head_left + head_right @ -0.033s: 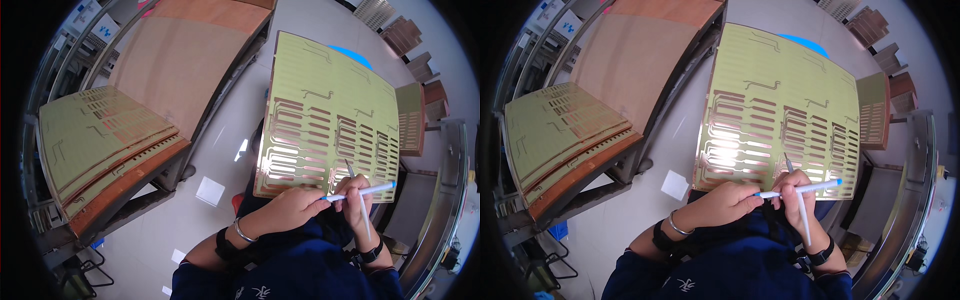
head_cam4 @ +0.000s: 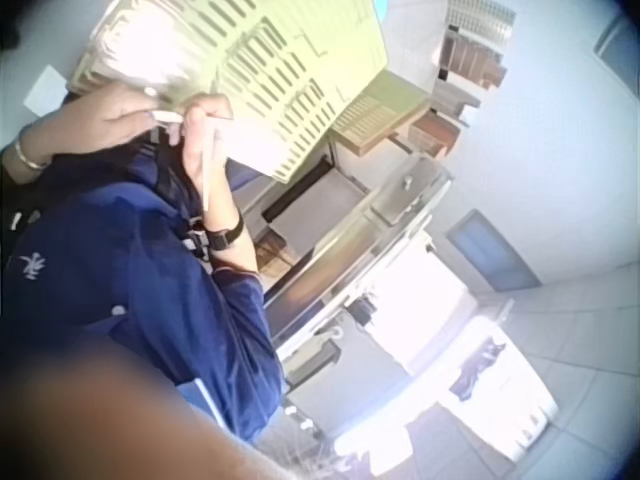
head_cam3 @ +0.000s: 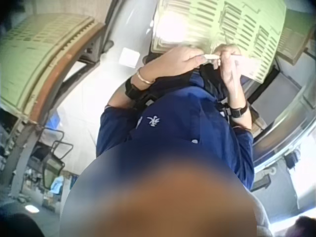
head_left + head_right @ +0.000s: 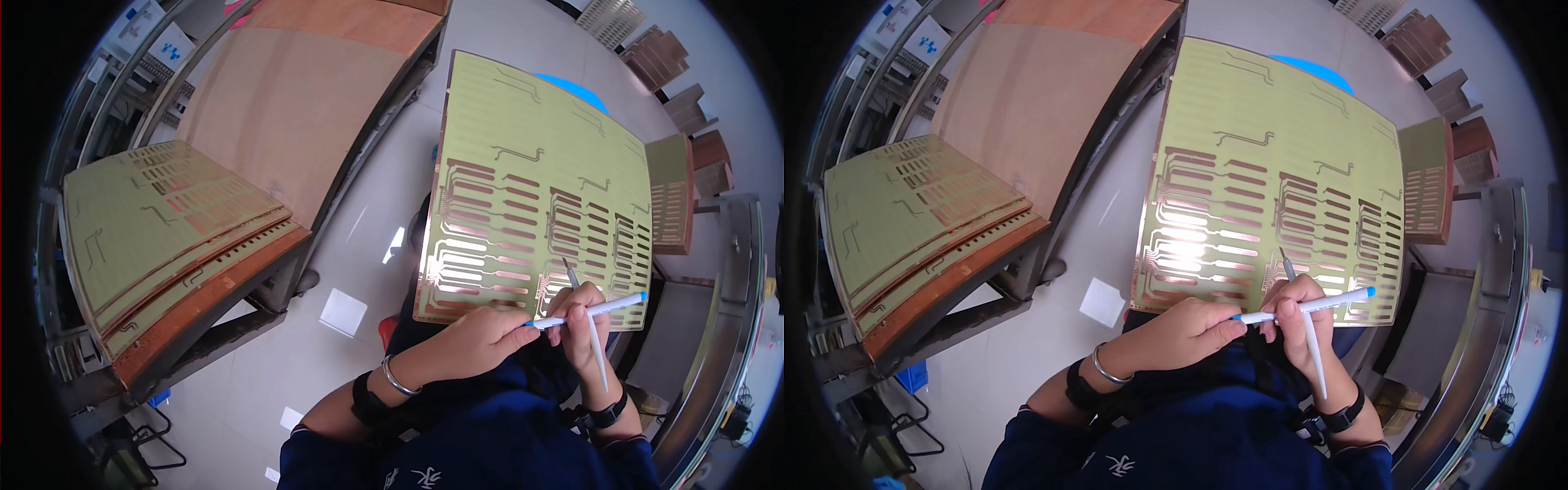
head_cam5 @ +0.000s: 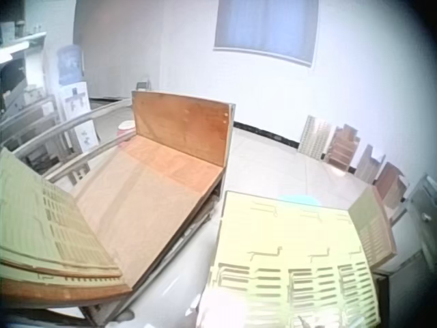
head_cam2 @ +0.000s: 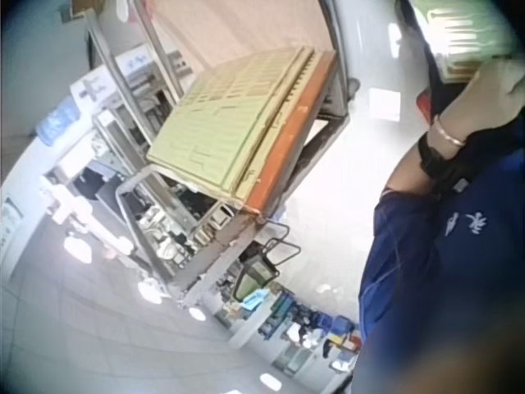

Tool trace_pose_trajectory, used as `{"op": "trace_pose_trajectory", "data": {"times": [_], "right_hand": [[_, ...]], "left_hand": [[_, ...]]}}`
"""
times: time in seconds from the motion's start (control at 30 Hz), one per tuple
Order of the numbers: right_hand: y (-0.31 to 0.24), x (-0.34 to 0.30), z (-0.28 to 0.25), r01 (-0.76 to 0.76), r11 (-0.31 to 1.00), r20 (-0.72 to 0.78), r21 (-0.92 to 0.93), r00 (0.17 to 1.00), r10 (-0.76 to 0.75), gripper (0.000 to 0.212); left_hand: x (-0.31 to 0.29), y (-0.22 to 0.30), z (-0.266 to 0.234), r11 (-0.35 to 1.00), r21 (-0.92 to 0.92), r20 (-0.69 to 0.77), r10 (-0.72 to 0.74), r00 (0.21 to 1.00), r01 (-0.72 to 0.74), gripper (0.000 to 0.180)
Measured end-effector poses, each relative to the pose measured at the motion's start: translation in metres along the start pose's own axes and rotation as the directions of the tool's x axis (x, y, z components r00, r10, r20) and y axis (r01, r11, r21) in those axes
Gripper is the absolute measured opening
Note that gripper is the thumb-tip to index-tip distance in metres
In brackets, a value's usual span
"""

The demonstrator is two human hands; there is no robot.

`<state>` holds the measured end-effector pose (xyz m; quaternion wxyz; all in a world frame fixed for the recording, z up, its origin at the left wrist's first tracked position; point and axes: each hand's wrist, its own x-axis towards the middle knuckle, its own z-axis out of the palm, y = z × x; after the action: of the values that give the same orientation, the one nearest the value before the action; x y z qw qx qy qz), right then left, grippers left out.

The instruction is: Marking patterns on flexible circuit sheets using a pen for quality control or assembly.

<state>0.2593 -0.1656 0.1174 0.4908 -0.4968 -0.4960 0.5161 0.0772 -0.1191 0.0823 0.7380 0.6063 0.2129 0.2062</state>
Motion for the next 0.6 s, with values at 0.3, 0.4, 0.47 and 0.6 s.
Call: {"op": "trace_pose_trajectory", "data": {"times": [0.3,0.4,0.47,0.6], "right_hand": [[-0.011,0.033,-0.048,0.171,0.985,-0.198,-0.01,0.965,-0.17,0.03],[0.019,0.044,-0.013,0.044,0.996,0.043,-0.077,0.998,-0.041,0.017],[0.042,0.053,0.001,0.06,0.988,0.098,-0.142,0.994,-0.047,0.012],[0.061,0.062,0.019,0.069,0.975,0.102,-0.21,0.994,-0.048,0.014]], "left_hand": [[-0.045,-0.006,-0.048,0.894,-0.379,0.179,-0.182,0.967,0.239,0.041],[-0.051,-0.011,-0.056,0.943,-0.32,-0.159,-0.152,0.975,0.095,0.045],[-0.053,-0.013,-0.06,0.95,-0.312,-0.383,-0.097,0.918,-0.03,0.046],[-0.057,-0.013,-0.062,0.979,-0.204,-0.324,-0.084,0.942,0.017,0.042]]}}
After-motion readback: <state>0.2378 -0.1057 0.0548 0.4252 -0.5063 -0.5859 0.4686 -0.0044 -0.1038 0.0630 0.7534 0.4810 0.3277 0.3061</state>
